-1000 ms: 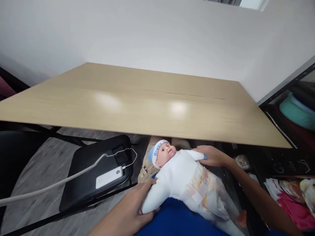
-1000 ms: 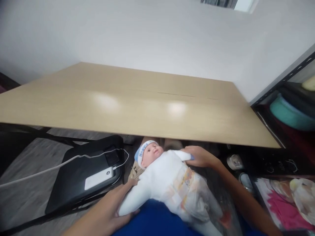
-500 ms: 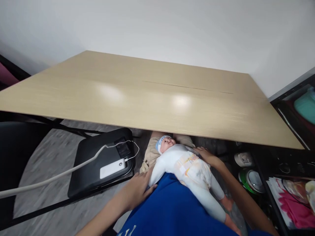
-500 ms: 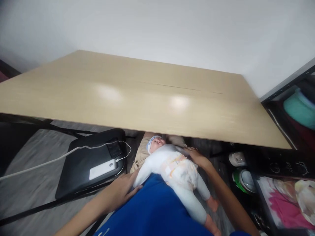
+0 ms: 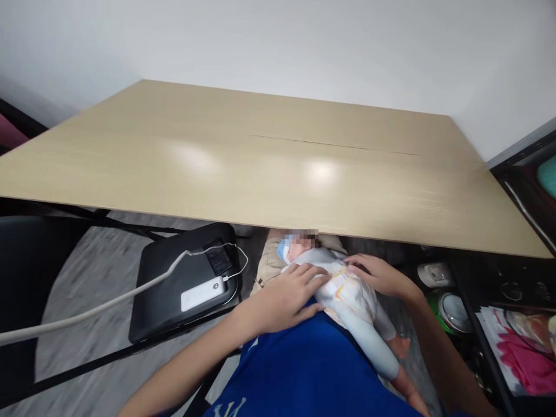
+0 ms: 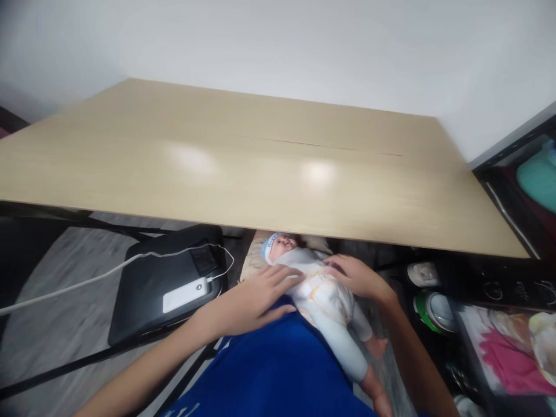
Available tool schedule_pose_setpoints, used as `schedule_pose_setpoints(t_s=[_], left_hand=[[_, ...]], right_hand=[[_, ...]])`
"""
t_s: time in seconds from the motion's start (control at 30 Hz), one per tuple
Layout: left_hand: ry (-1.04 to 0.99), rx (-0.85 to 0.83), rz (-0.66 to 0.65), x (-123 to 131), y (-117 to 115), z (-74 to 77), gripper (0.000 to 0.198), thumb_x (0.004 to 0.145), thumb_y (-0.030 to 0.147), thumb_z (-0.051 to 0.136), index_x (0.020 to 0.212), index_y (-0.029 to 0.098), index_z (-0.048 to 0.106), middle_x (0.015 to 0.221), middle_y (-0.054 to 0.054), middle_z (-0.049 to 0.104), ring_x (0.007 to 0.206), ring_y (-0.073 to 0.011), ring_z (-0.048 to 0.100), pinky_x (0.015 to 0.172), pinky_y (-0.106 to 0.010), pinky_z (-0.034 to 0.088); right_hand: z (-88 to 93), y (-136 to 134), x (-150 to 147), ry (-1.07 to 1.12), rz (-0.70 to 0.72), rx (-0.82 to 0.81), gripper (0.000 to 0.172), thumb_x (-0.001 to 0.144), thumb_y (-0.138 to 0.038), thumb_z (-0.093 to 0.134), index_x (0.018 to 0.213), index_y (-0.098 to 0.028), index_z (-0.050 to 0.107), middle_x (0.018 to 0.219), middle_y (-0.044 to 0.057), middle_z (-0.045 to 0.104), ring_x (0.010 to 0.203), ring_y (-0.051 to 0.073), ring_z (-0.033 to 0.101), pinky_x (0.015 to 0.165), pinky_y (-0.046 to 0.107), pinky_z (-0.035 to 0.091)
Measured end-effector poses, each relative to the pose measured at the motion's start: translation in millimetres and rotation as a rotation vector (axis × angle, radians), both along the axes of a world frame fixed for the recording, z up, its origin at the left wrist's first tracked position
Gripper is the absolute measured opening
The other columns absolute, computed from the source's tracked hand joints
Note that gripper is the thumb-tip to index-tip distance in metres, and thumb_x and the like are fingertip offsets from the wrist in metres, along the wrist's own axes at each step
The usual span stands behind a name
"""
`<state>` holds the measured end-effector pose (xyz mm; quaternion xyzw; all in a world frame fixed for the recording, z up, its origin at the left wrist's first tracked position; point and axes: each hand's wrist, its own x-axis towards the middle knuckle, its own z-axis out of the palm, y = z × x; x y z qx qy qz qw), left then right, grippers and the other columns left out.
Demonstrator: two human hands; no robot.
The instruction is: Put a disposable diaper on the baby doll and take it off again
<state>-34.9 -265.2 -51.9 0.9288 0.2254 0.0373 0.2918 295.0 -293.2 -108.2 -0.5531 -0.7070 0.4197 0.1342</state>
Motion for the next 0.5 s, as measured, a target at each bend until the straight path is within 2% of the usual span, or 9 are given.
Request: schedule_pose_setpoints(t_s=[0.1,0.23,0.37,0.5], left_hand=[[-0.157,-0.090,-0.109,27,13,-28.6,0.050,0.115,0.048,0.055,0.154,0.018,0.059,0.149,-0.019,0.066,0.134,-0.0364,0.062,0.117,-0.053,0.048],[-0.281,-0.157,-0.043,42,23,-61.6,0.041,0.115,0.049,0.056,0.142,0.022,0.068,0.140,-0.015,0.069,0.126,-0.0325,0.061,0.113,-0.048,0.047],[-0.339,-0.225,0.029,40,20,-75.5,0.033,0.115,0.047,0.057,0.136,0.026,0.072,0.133,-0.011,0.068,0.124,-0.0290,0.060,0.114,-0.045,0.043],[-0.317,-0.266,0.076,41,16,-82.1,0.040,0.113,0.050,0.059,0.143,0.025,0.068,0.138,-0.013,0.063,0.130,-0.0311,0.056,0.118,-0.048,0.041]], right_hand=[[-6.8,-6,1,-0.005,-0.011,-0.052,0.045,0.110,-0.056,0.057,0.137,-0.026,0.077,0.142,0.011,0.077,0.132,0.034,0.071,0.116,0.051,0.054],[-20.0,-7,6,0.029,-0.083,-0.063,0.041,0.108,-0.055,0.060,0.124,-0.023,0.081,0.132,0.012,0.081,0.121,0.033,0.075,0.109,0.047,0.056],[-31.9,-7,9,0.086,-0.110,-0.036,0.038,0.106,-0.054,0.062,0.109,-0.022,0.083,0.111,0.008,0.084,0.103,0.029,0.076,0.094,0.039,0.056],[-42.2,-6,4,0.079,-0.184,0.023,0.039,0.103,-0.052,0.062,0.090,-0.020,0.080,0.085,0.004,0.078,0.081,0.022,0.069,0.076,0.032,0.050]])
